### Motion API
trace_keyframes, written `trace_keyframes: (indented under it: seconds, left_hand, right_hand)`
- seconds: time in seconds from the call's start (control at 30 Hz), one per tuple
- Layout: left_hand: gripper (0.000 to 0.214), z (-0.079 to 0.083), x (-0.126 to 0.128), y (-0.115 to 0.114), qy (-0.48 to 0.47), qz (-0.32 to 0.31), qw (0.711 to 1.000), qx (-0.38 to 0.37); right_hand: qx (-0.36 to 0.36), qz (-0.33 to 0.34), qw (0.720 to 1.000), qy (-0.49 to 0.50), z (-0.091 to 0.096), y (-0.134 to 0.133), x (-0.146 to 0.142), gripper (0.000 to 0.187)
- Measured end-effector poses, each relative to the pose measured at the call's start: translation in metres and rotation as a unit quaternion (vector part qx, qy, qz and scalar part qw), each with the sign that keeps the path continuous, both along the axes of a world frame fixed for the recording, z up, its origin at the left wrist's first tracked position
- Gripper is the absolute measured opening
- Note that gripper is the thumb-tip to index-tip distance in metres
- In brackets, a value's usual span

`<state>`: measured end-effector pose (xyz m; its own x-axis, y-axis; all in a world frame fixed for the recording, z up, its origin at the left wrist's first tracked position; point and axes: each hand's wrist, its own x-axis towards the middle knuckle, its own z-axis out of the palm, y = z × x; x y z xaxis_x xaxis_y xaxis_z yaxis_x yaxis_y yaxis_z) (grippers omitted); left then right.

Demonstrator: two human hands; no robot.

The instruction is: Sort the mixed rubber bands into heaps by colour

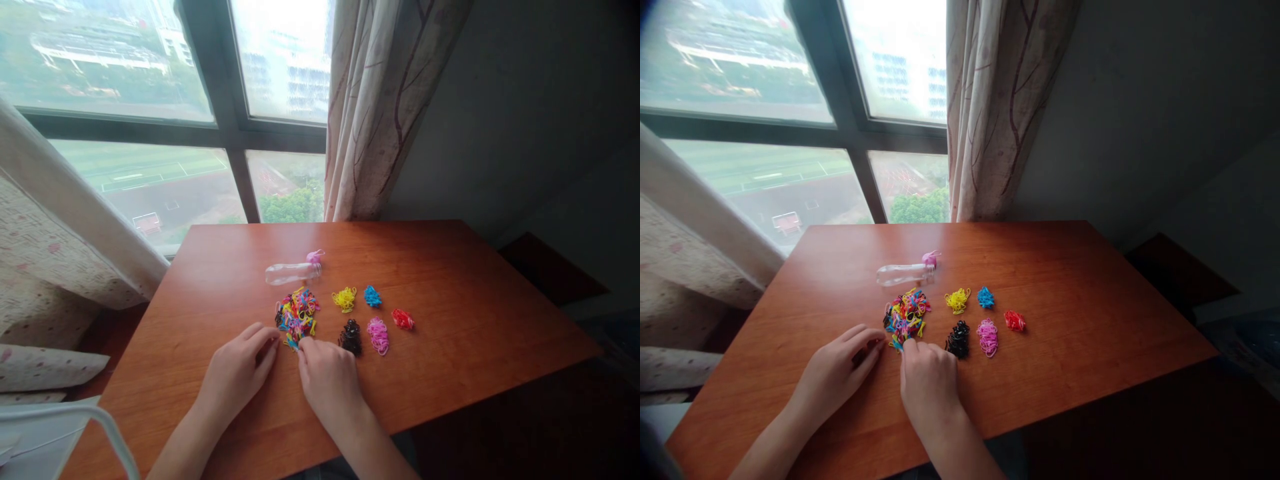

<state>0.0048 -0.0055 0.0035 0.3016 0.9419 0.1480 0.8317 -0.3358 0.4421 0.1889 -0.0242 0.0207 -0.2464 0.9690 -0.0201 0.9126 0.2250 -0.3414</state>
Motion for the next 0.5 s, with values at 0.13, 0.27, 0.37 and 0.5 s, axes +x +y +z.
trace_keyframes:
  seconds: [0.13,0.27,0.37,0.5]
  left_hand:
    - [0.019,0.001,0.0001,-0.0003,0.001,-0.001,1.0,-0.004]
    - [0.019,0.0023,0.0005,0.0006,0.001,0.001,1.0,-0.01]
    - [0.019,0.0026,0.001,0.001,0.0,0.001,1.0,-0.011]
    - [0.019,0.0029,0.0012,0.0009,-0.003,0.001,1.0,-0.007]
  right_hand:
    - [0.012,-0.003,1.0,0.012,-0.0029,-0.0009,-0.0002,0.013]
    - [0.017,-0.013,1.0,0.021,-0.0032,-0.0016,0.0024,0.012]
    - [0.006,-0.008,1.0,0.025,-0.0027,-0.0007,0.0031,0.01]
    - [0.001,0.0,1.0,0.016,-0.0031,0.0003,0.0018,0.011]
